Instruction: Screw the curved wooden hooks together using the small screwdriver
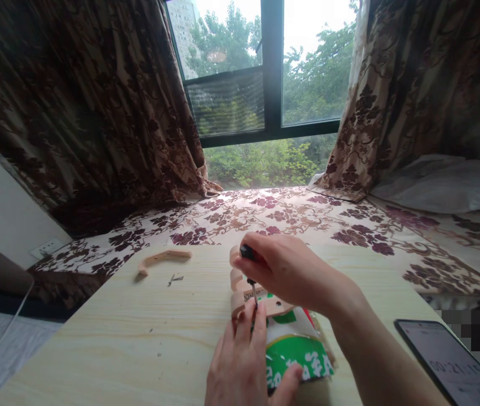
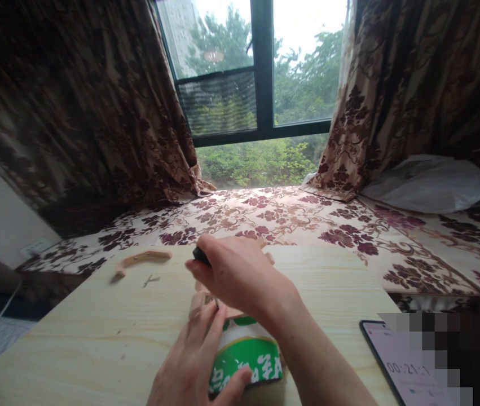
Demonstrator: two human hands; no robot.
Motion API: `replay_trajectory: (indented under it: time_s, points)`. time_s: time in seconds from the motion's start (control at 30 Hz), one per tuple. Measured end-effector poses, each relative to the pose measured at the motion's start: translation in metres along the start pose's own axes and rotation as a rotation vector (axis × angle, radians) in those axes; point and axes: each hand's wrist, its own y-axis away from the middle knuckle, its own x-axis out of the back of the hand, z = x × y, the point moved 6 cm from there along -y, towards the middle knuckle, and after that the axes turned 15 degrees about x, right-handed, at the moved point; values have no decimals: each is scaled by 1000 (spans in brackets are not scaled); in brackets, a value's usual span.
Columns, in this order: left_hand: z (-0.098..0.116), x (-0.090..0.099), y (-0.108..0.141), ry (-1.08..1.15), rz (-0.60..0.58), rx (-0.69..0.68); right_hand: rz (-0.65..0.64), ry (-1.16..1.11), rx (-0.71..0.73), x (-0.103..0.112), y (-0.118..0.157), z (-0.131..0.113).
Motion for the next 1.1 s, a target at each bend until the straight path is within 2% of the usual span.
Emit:
replay_trajectory:
  time_s: [0.13,0.33,0.5,0.73,0.93,1.1]
  points:
    - [0,0,-1,-32,7,-16,18,42,-38,1,0,3]
    - [2,0,-1,-53,-8,-13,-18,-47,97,-1,-2,-11]
    - [2,1,0,-59,8,-31,-6,59,-48,-2,0,4]
    - [1,0,0,-42,15,-13,-49,-86,65,0,1,-9]
    - [2,3,-1,-31,15,-4,-16,64,-58,-1,0,5]
    - [2,2,-1,-27,35,-13,-59,-101,44,1,2,-7]
